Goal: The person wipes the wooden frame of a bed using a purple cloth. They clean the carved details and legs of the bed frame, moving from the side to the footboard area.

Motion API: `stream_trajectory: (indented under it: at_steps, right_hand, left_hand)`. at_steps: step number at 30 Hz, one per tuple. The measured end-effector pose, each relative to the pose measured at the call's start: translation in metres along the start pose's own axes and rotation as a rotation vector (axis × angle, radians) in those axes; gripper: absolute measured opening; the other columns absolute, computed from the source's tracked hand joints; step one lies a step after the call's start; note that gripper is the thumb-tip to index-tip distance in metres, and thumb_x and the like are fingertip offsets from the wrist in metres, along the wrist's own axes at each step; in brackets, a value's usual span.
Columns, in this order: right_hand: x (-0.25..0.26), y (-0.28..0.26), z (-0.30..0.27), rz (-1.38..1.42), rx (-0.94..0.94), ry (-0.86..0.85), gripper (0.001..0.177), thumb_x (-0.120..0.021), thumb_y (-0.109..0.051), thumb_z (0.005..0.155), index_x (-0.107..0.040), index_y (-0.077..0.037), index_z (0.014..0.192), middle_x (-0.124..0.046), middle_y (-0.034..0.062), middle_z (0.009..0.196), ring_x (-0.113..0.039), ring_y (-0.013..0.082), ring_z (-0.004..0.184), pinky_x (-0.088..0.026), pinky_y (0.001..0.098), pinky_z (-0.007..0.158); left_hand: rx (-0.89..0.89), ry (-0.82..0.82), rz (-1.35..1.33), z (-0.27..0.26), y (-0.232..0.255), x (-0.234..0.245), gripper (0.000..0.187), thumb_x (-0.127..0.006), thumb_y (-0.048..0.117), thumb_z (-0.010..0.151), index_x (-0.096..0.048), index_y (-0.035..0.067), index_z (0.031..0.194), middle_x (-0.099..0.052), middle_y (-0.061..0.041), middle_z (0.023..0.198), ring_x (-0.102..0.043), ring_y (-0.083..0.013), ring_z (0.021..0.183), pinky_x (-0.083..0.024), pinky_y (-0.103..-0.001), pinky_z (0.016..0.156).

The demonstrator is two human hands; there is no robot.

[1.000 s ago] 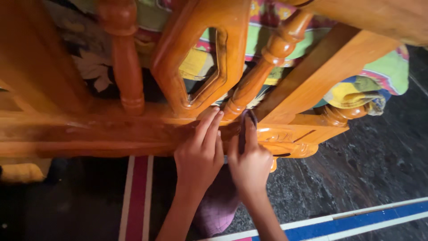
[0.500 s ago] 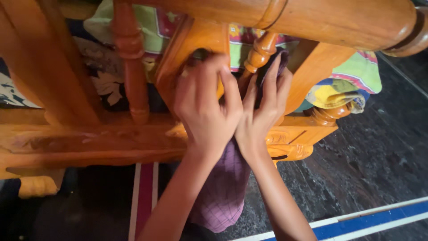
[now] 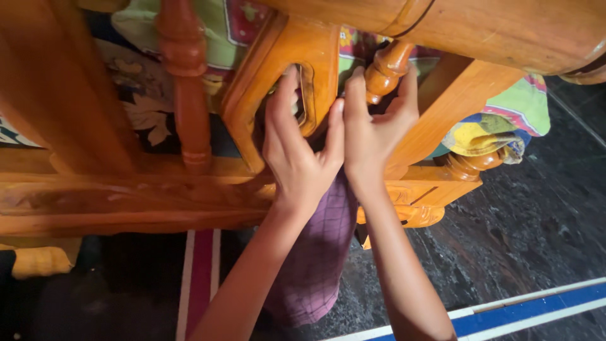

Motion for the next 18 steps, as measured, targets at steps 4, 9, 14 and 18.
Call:
stream_trajectory:
  at_steps: [4, 9, 14, 18]
  right_hand:
    - [0.002, 0.015, 0.013, 0.054, -0.035, -0.064, 0.016, -0.071, -0.001, 0.102, -0.064, 0.002, 0.116, -0.066, -0.0009, 0.1, -0.057, 0.006, 0.09, -0.05, 0.0252, 0.081]
    - [-0.003, 0.012, 0.014, 0.11, -0.087, -0.042, 0.016, -0.074, -0.011, 0.107, -0.064, 0.001, 0.112, -0.069, -0.0008, 0.099, -0.059, 0.0043, 0.084, -0.05, 0.0226, 0.076]
    - [-0.01, -0.002, 0.007, 0.083, -0.095, 0.061, 0.022, -0.072, -0.018, 0.106, -0.063, 0.001, 0.115, -0.07, 0.0002, 0.099, -0.061, 0.0059, 0.087, -0.053, 0.0249, 0.077]
    - [-0.011, -0.011, 0.003, -0.018, -0.006, 0.06, 0.024, -0.07, -0.019, 0.111, -0.062, 0.002, 0.119, -0.07, 0.0023, 0.103, -0.062, 0.007, 0.09, -0.054, 0.0265, 0.084]
  left_hand:
    - [0.032, -0.01, 0.042, 0.003, 0.004, -0.004, 0.058, -0.078, 0.016, 0.103, -0.046, -0.003, 0.147, -0.061, -0.022, 0.127, -0.067, -0.0372, 0.114, -0.058, -0.037, 0.098]
    - [-0.048, -0.083, 0.193, 0.007, -0.011, -0.012, 0.065, -0.078, 0.028, 0.099, -0.043, -0.005, 0.142, -0.061, -0.026, 0.123, -0.064, -0.0445, 0.108, -0.053, -0.05, 0.097]
    - [-0.111, -0.111, 0.275, 0.003, -0.017, -0.02, 0.068, -0.075, 0.028, 0.103, -0.036, -0.007, 0.145, -0.06, -0.027, 0.125, -0.061, -0.0453, 0.115, -0.047, -0.05, 0.101]
    - [-0.109, -0.12, 0.278, 0.005, -0.017, -0.018, 0.067, -0.075, 0.028, 0.104, -0.036, -0.007, 0.145, -0.06, -0.028, 0.128, -0.061, -0.0444, 0.111, -0.047, -0.052, 0.102]
Point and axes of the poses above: each hand's wrist, its own z-axis towards the middle knuckle, its own x-axis out of the back of the hand, y = z × x, the point moved 5 cm from there along z, towards the middle knuckle
